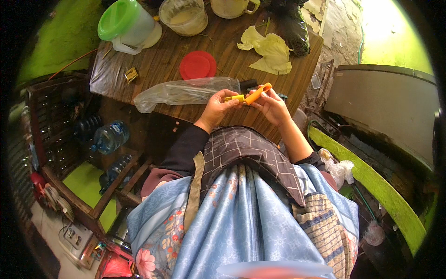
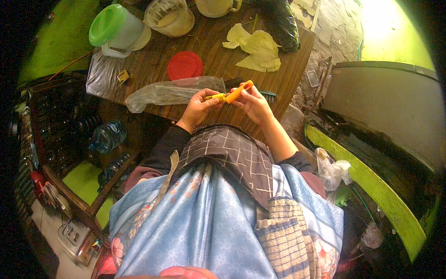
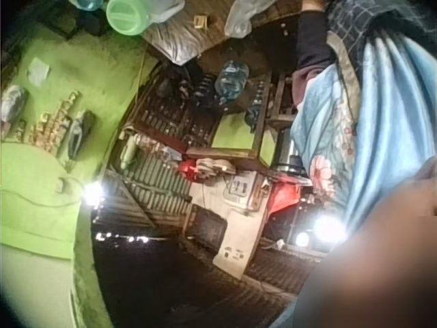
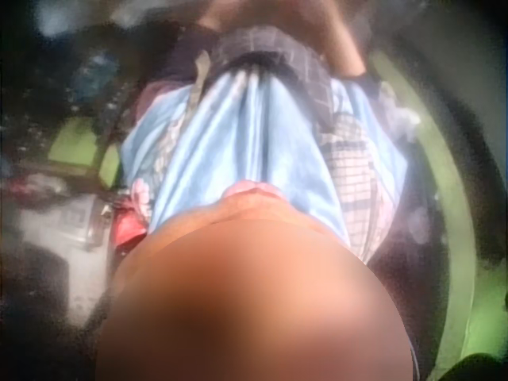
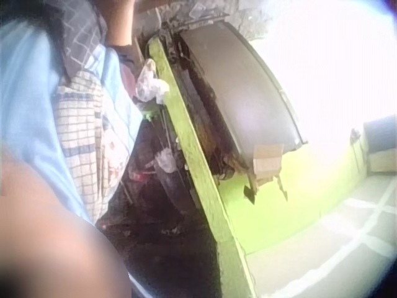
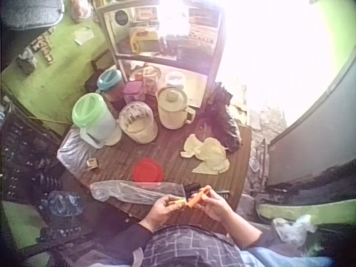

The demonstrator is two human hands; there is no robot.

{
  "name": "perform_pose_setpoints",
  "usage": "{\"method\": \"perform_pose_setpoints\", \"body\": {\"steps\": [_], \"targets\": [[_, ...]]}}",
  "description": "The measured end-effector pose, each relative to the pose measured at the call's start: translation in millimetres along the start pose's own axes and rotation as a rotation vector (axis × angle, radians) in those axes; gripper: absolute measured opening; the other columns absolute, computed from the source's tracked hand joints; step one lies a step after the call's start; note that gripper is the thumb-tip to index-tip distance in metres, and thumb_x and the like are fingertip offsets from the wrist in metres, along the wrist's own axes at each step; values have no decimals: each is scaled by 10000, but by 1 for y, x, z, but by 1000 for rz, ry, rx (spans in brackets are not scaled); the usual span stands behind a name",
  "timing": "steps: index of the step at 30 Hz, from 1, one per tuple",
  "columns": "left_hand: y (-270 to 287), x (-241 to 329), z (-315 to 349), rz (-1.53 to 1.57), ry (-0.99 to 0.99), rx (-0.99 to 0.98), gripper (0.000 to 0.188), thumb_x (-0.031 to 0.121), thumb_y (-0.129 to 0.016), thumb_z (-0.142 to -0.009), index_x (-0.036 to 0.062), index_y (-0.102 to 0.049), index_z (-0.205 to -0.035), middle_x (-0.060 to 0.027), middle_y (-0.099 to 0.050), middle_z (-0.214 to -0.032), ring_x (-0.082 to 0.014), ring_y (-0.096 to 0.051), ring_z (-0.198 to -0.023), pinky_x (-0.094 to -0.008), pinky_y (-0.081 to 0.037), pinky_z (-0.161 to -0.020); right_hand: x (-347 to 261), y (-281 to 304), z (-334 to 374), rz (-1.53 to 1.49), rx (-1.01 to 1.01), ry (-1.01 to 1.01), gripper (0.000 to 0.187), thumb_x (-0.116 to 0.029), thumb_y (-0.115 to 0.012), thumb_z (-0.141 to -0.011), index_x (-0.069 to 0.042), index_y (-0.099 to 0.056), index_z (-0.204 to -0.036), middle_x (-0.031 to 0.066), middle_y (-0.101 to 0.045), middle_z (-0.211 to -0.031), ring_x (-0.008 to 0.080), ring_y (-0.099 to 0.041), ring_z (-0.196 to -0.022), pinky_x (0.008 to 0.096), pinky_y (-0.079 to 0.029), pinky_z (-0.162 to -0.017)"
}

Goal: The person rinses chopped vegetables in a bowl at the sink, then moves to a table to assemble a broom by connecting two metal poles and attaching a brush head. The person tests the assembled broom by sweeping the floor.

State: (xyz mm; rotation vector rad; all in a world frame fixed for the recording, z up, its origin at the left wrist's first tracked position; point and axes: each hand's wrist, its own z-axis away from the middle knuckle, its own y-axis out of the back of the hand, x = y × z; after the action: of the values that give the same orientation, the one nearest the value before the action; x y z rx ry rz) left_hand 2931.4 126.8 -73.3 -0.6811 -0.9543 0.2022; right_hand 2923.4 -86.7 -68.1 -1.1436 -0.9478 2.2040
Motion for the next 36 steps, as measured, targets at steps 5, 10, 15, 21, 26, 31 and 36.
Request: {"method": "perform_pose_setpoints", "body": {"steps": [5,10,15,21,26,31,36], "targets": [[-3,0,2,99,39,-43,199,64,-581,-848,3,-536,-1033,-107,-604,-991,-183,-600,-903,-296,-493,-799,2,-12,2,-27,65,92,229,-101,-498,-897,-93,-408,-1107,152,-511,-1136,298,-513,-1090,434,-436,-932],[-9,-3,0,-147,-56,35,191,63,-568,-858,1,-525,-1034,-110,-595,-998,-185,-605,-893,-295,-501,-793,10,-22,4,183,173,239,217,-111,-479,-913,-79,-365,-1095,140,-507,-1121,271,-520,-1070,399,-461,-912],[-14,-4,1,-53,-60,64,188,74,-555,-870,-4,-515,-1036,-116,-593,-990,-189,-612,-883,-299,-507,-796,16,-28,2,218,186,286,222,-126,-474,-918,-75,-381,-1114,127,-503,-1136,253,-514,-1086,346,-473,-897],[-20,-4,3,66,-72,92,180,89,-546,-879,-5,-511,-1029,-109,-595,-974,-178,-617,-863,-284,-504,-794,17,-28,3,144,180,262,221,-128,-487,-914,-72,-368,-1092,129,-511,-1115,220,-524,-1045,351,-470,-903],[-21,-2,5,-328,-261,131,160,69,-561,-865,-5,-518,-1000,-109,-609,-948,-160,-622,-858,-256,-503,-770,19,-24,1,143,163,253,230,-139,-491,-913,-75,-390,-1110,118,-501,-1128,231,-516,-1070,343,-455,-926],[-21,1,4,-529,-315,166,177,61,-600,-831,7,-546,-992,-86,-628,-910,-144,-619,-860,-249,-491,-747,22,-26,0,108,193,259,232,-127,-493,-910,-75,-398,-1116,106,-504,-1123,220,-525,-1055,338,-461,-918],[-16,4,0,-495,-278,151,202,52,-637,-801,21,-542,-977,-76,-623,-927,-127,-601,-879,-251,-481,-761,14,-19,2,61,169,170,220,-100,-526,-889,-70,-442,-1091,113,-526,-1109,214,-543,-1029,315,-488,-874]]}}
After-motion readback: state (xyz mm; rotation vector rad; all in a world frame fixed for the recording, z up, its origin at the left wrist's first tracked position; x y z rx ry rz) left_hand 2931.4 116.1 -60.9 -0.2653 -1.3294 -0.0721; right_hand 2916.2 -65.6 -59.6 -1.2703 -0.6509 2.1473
